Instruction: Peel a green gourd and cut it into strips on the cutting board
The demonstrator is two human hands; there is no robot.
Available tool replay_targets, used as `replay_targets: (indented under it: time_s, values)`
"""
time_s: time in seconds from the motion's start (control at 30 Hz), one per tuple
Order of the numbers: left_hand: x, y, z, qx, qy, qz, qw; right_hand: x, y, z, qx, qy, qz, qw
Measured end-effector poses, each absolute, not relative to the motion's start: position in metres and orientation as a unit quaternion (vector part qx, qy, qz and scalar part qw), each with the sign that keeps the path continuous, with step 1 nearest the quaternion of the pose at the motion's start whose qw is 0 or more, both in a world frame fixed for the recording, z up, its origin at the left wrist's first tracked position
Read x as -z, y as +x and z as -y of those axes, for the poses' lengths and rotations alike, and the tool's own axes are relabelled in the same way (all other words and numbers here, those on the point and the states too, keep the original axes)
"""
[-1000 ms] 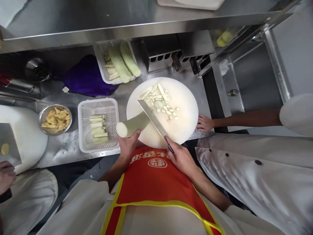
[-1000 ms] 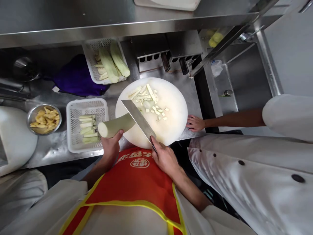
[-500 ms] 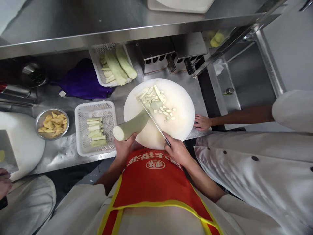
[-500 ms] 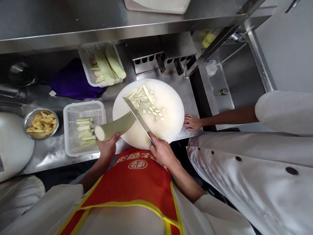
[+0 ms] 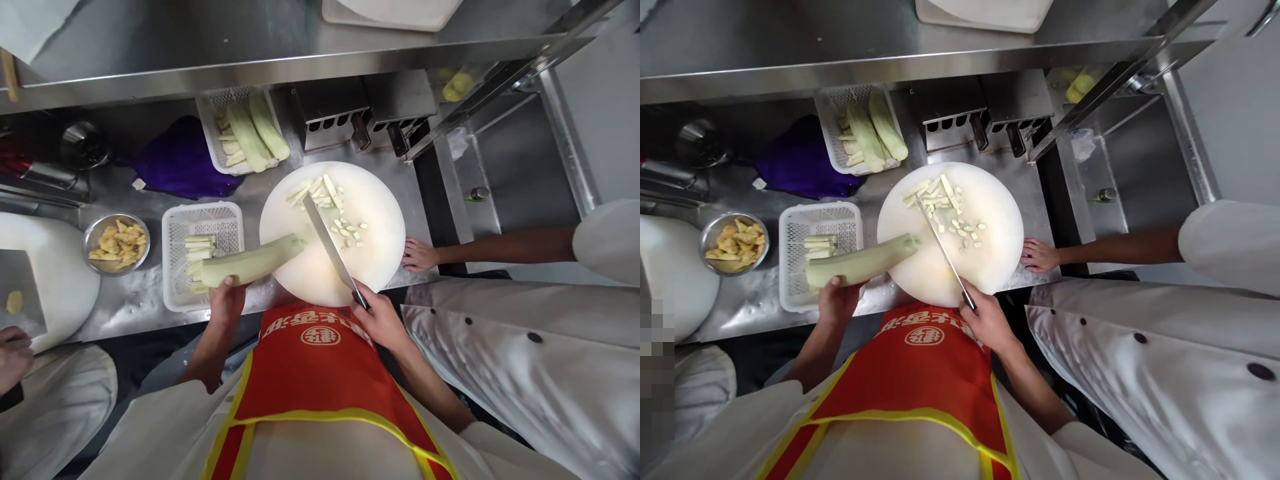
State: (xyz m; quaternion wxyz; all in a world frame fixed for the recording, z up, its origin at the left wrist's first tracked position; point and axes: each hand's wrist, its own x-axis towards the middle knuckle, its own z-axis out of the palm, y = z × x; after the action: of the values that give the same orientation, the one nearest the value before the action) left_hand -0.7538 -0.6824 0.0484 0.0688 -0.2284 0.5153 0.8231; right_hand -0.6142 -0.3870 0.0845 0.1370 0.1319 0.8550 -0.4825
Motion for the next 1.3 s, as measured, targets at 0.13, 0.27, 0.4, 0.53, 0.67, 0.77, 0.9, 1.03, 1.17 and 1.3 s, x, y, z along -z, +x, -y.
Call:
replay_targets:
  time_s: [0.13, 0.27, 0.4, 0.53, 0.67, 0.77, 0.9, 1.03, 1.17, 1.3]
  values:
    - [-0.043, -0.765, 0.7, -0.802, -0.225, -0.552, 0.045, -0.098, -0.612, 0.39, 0.573, 0.186, -0.767, 0.218]
    - [-0.053, -0.77, 0.713, -0.678, -0.186, -0.711, 0.011, -0.105, -0.611, 0.393, 0.695, 0.284, -0.602, 0.271]
    - [-0.091, -0.769, 0.702, -0.546, -0.128, -0.827, 0.029, -0.1, -0.613, 0.389, 0.724, 0.328, -0.533, 0.29]
    - [-0.116, -0.764, 0.679, -0.499, -0.134, -0.856, 0.009, -0.091, -0.614, 0.387, 0.741, 0.317, -0.504, 0.31]
    - [-0.119, -0.76, 0.665, -0.509, -0.145, -0.849, 0.004, -0.079, -0.616, 0.39, 0.74, 0.285, -0.506, 0.339]
    - [-0.118, -0.758, 0.661, -0.532, -0.147, -0.834, -0.012, -0.064, -0.615, 0.392, 0.737, 0.251, -0.529, 0.338]
    - [-0.117, -0.765, 0.669, -0.571, -0.165, -0.804, -0.014, -0.046, -0.611, 0.388, 0.728, 0.229, -0.561, 0.322]
    - [-0.116, -0.788, 0.698, -0.662, -0.22, -0.715, -0.043, -0.043, -0.602, 0.38, 0.709, 0.259, -0.592, 0.282]
    - [-0.115, -0.829, 0.746, -0.694, -0.183, -0.685, -0.128, -0.05, -0.594, 0.371, 0.669, 0.273, -0.644, 0.253]
    - [-0.097, -0.885, 0.794, -0.664, -0.276, -0.692, -0.068, -0.058, -0.596, 0.371, 0.648, 0.211, -0.685, 0.259]
